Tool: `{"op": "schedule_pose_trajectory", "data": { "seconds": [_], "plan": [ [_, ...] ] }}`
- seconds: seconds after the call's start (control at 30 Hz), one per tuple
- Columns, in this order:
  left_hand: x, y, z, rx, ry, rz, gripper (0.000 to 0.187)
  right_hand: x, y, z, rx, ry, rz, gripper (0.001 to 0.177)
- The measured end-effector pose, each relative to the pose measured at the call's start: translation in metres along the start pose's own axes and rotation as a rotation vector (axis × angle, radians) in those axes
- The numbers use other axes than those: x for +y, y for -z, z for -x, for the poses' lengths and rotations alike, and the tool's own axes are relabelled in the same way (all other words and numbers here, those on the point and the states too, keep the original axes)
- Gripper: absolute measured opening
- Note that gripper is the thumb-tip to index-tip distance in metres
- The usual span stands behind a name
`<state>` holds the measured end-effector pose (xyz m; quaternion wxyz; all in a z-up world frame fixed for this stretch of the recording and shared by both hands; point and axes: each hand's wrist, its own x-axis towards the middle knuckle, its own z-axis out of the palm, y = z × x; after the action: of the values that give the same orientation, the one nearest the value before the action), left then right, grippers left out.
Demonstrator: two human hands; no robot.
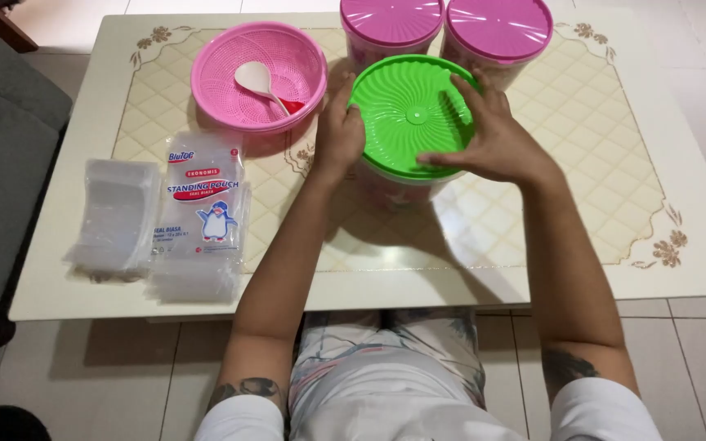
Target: Scooping colorful snacks from a large container into small plastic bags and sealing them.
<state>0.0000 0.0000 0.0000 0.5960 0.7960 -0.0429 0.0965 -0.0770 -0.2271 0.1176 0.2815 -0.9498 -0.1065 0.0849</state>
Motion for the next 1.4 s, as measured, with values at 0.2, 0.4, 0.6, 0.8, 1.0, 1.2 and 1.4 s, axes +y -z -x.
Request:
{"op": "schedule_pose_trajectory", "data": {
  "seconds": [0.2, 0.4, 0.6, 0.8, 1.0, 1.2, 1.4],
  "plan": [
    [0.027, 0.005, 0.011, 0.019, 0.072, 0.08, 0.053, 0.018, 0.007, 0.01, -0.041, 0.141, 0.017, 0.13],
    [0.032, 0.01, 0.005, 0.043, 0.035, 0.164, 0.051, 0.028, 0.002, 0.014, 0.195, 0.477, -0.052, 0.073],
    [0.043, 0.015, 0.019, -0.135, 0.021, 0.54, 0.066, 0.053, -0.005, 0.02, 0.546, 0.815, -0.096, 0.061],
    [0.029, -0.006, 0.03, 0.214, 0.014, 0.414, 0.058, 0.058, -0.025, 0.033, 0.799, 0.965, -0.071, 0.076],
    [0.024, -0.005, 0.033, 0.104, 0.264, 0.363, 0.066, 0.115, -0.037, 0.053, 1.167, 0.665, -0.284, 0.084],
    [0.044, -0.004, 0.054, 0.059, 0.295, 0.381, 0.075, 0.188, -0.033, 0.061, 1.504, -0.296, -0.842, 0.075],
    [0.035, -0.023, 0.063, 0.019, 0.201, 0.539, 0.073, 0.333, -0.057, 0.056, 1.531, -0.334, -0.351, 0.067]
  ]
}}
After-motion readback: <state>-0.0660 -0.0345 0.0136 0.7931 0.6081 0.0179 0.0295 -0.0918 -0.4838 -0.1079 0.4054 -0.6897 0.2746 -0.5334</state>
